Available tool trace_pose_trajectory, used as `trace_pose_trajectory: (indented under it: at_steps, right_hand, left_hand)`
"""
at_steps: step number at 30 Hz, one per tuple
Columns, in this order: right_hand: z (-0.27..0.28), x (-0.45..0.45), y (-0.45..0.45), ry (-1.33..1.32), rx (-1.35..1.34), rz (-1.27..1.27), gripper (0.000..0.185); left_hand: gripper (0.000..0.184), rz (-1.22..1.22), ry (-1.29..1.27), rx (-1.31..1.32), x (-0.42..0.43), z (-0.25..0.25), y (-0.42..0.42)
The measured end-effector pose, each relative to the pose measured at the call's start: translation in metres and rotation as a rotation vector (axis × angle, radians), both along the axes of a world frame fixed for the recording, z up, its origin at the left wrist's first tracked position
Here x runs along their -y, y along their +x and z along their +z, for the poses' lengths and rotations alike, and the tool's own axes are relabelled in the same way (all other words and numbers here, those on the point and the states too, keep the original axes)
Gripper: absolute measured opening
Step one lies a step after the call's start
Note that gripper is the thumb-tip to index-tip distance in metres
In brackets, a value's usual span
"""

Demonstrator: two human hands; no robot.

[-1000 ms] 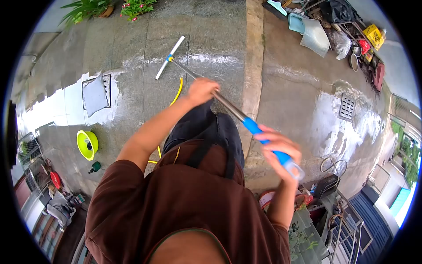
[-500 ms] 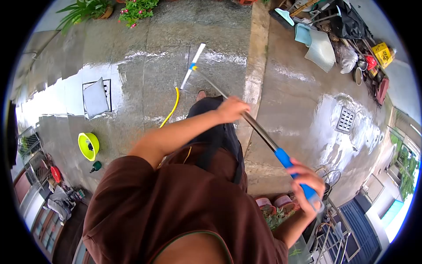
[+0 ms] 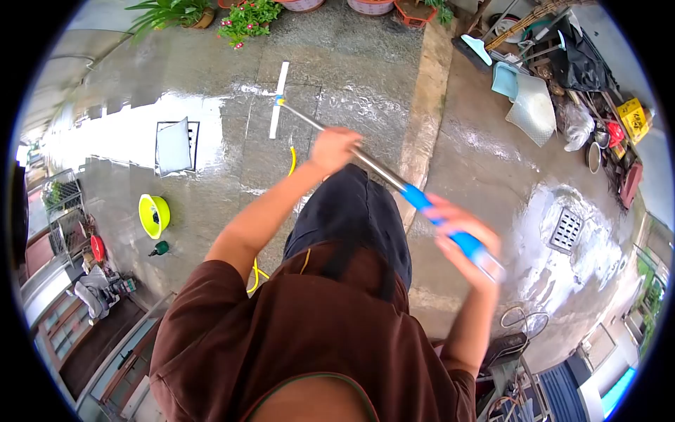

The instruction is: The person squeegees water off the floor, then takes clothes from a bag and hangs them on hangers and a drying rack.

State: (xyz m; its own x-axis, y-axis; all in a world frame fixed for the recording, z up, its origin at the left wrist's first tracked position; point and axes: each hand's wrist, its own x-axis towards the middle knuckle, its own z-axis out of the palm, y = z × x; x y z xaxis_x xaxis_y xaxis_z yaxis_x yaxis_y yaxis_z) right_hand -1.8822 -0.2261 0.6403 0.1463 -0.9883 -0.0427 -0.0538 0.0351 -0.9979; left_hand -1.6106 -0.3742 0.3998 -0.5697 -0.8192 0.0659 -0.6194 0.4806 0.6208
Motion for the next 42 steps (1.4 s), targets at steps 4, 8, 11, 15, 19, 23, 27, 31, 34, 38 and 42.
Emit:
trace_pose_trajectory:
  at_steps: [4, 8, 11, 15, 19, 23, 27, 31, 34, 38, 42]
  right_hand:
    - [-0.092, 0.041, 0.08, -0.039, 0.068, 0.101, 0.016]
    - [-0.118, 0.029, 0.075, -0.029, 0.034, 0.074, 0.016]
    - [-0.082, -0.012, -0.004, 0.099, -0.004, -0.058, 0.014]
    - [0.018, -0.092, -0.093, 0.224, -0.305, -0.179, 0.012]
    - [0.107, -0.156, -0.114, 0.335, -0.481, -0.39, 0.017]
    - [0.13, -0.179, -0.122, 0.221, -0.496, -0.416, 0.019]
    - [0.116, -0.165, -0.135, 0.062, -0.408, -0.409, 0.025]
    - [0.051, -0.081, -0.115, 0.023, -0.197, -0.362, 0.027]
    - [-0.019, 0.007, -0.058, 0.029, 0.01, -0.122, 0.02]
    - [-0.097, 0.12, 0.066, -0.02, 0.135, 0.143, 0.02]
    - [-0.131, 0.201, 0.132, 0.024, 0.195, 0.202, 0.014]
  left_hand:
    - [0.029, 0.361, -0.066, 0.563, 0.027, -0.061, 0.076]
    - [0.028, 0.294, -0.071, 0.639, 0.022, -0.117, 0.06]
    - [0.019, -0.041, 0.152, 0.443, 0.003, -0.091, -0.027]
    - [0.016, -0.23, 0.171, 0.11, -0.071, -0.052, -0.174]
    - [0.017, -0.359, 0.164, -0.135, -0.14, 0.0, -0.264]
    - [0.014, -0.562, 0.348, -0.15, -0.148, 0.03, -0.293]
    - [0.012, -0.483, 0.248, -0.144, -0.114, 0.045, -0.26]
    - [0.013, -0.228, 0.115, 0.016, -0.04, 0.036, -0.167]
    - [0.009, 0.031, 0.061, 0.165, 0.019, -0.01, -0.064]
    - [0.018, 0.443, 0.081, 0.343, 0.081, -0.087, 0.083]
    - [0.022, 0.724, 0.162, 0.434, 0.135, -0.116, 0.148]
